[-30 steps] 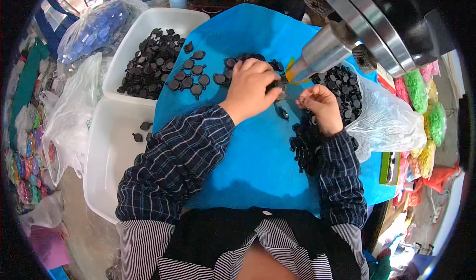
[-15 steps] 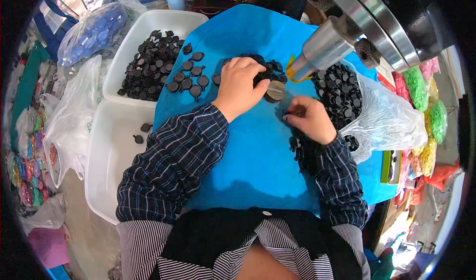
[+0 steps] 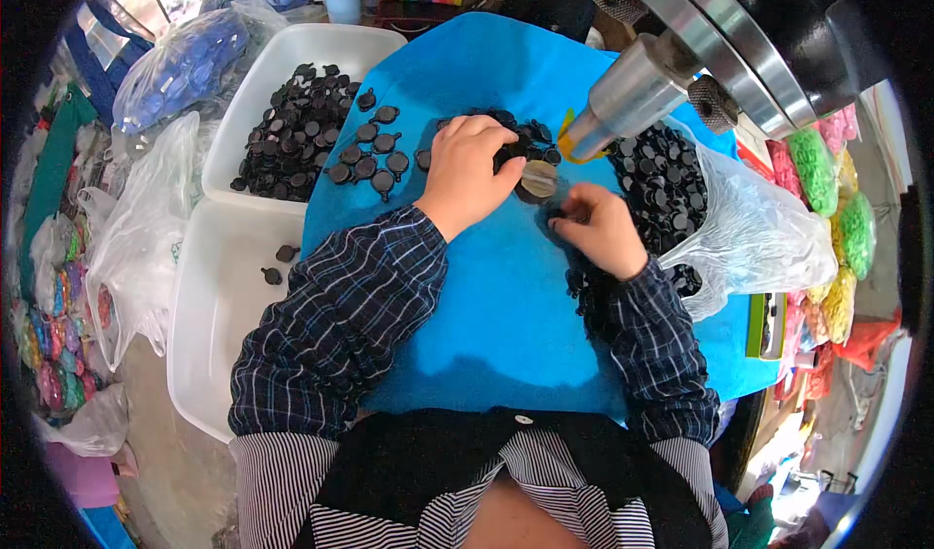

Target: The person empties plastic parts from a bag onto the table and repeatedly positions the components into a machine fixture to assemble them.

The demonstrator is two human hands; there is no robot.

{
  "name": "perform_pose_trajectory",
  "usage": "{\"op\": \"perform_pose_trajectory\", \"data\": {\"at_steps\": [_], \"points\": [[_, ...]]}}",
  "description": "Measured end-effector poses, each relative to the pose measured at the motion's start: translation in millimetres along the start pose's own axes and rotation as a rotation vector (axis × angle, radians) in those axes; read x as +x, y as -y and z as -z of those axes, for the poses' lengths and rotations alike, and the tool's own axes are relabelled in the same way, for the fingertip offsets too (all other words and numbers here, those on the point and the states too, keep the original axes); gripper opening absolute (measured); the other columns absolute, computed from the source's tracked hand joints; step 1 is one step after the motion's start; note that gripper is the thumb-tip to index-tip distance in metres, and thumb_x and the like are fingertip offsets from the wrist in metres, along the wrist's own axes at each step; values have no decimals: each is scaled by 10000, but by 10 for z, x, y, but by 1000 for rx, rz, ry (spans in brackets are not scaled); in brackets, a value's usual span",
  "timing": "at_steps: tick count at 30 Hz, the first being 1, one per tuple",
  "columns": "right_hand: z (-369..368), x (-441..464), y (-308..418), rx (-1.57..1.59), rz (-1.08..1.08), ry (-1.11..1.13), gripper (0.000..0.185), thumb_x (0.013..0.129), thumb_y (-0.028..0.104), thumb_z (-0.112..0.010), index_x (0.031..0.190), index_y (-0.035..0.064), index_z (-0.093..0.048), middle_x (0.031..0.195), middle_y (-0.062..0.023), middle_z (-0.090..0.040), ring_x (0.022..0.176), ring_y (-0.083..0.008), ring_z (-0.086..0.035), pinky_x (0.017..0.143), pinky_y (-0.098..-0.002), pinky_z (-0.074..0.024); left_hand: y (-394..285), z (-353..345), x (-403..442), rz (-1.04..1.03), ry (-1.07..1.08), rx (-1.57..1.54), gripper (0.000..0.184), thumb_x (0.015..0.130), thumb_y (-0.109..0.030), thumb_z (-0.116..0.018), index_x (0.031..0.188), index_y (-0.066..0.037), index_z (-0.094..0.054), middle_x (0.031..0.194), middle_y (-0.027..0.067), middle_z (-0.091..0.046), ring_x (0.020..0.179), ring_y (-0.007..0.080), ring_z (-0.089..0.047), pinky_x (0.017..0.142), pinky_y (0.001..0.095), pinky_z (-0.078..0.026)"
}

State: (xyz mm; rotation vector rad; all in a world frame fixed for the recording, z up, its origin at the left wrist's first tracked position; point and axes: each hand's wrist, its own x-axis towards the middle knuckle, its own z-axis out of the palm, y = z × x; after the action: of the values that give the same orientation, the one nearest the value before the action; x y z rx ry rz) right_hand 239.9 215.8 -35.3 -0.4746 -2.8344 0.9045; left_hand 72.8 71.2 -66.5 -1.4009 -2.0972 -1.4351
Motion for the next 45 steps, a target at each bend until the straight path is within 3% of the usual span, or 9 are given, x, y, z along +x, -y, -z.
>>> {"op": "perform_pose_trajectory", "data": {"at_steps": [3, 8, 24, 26, 29, 34, 37, 40, 45], "points": [[105, 41, -242, 942, -91, 26, 219, 790, -69, -656, 948, 68, -589, 954, -56, -642, 857, -137, -625, 745, -274, -523, -10, -14, 6, 0, -10, -9, 236, 766, -193, -708, 946, -44, -679, 994, 77, -619, 1022, 293, -538, 900, 441, -403], [32, 167, -203, 1142, 17, -48, 226, 798, -95, -641, 961, 55, -595, 1023, -65, -645, 899, -131, -619, 808, -279, -522, -4, -19, 4, -11, -10, -5, 236, 763, -192, -711, 943, -44, -679, 990, 77, -619, 1015, 294, -540, 893, 442, -405], [58, 19, -273, 618, 75, -203, 290, 803, -58, -678, 1074, -10, -587, 1098, -89, -623, 959, -153, -593, 869, -293, -492, 105, 222, 165, -111, 51, 93, 393, 726, -254, -751, 1058, -65, -658, 1150, 97, -584, 1113, 328, -512, 947, 454, -399], [180, -290, -57, -88, 242, -202, 386, 787, 171, -751, 1077, -9, -570, 1204, -172, -565, 1094, -273, -562, 946, -421, -444, 144, 286, 300, -203, 75, 144, 442, 713, -279, -763, 1086, -70, -651, 1190, 103, -572, 1140, 337, -503, 964, 455, -395], [68, -690, 216, -459, 385, -147, 565, 772, 421, -727, 1101, -6, -557, 1284, -226, -495, 1231, -386, -457, 1025, -536, -331, 190, 302, 490, -531, 494, 334, 604, 657, -349, -791, 1178, -95, -623, 1279, 112, -529, 1204, 353, -467, 1001, 485, -378], [-207, -847, 182, -555, 273, -140, 626, 801, 520, -659, 1117, -11, -551, 1344, -233, -449, 1292, -426, -382, 1060, -571, -255, 23, -13, 869, -401, 1175, 334, 649, 636, -364, -789, 1219, -135, -619, 1264, 113, -538, 1208, 345, -464, 988, 532, -375], [-281, -613, 70, -618, 218, -265, 588, 821, 489, -649, 1119, -9, -555, 1325, -222, -471, 1270, -409, -408, 1048, -555, -276, 72, -83, 827, -360, 1236, 237, 567, 689, -330, -729, 1221, -165, -623, 1247, 98, -552, 1199, 326, -475, 979, 527, -380], [-374, -271, -51, -584, 196, -336, 556, 829, 460, -652, 1123, -3, -561, 1297, -206, -495, 1251, -389, -425, 1043, -532, -285, 341, 106, 387, -416, 769, 262, 439, 748, -302, -655, 1164, -166, -639, 1202, 76, -571, 1148, 307, -504, 968, 473, -396], [-429, 106, -118, -409, 184, -398, 416, 847, 311, -661, 1106, -2, -569, 1201, -165, -554, 1168, -320, -502, 967, -471, -372, 928, 919, 50, -352, 593, 292, 372, 784, -282, -622, 1117, -115, -631, 1161, 74, -578, 1078, 297, -522, 909, 462, -411]]}}
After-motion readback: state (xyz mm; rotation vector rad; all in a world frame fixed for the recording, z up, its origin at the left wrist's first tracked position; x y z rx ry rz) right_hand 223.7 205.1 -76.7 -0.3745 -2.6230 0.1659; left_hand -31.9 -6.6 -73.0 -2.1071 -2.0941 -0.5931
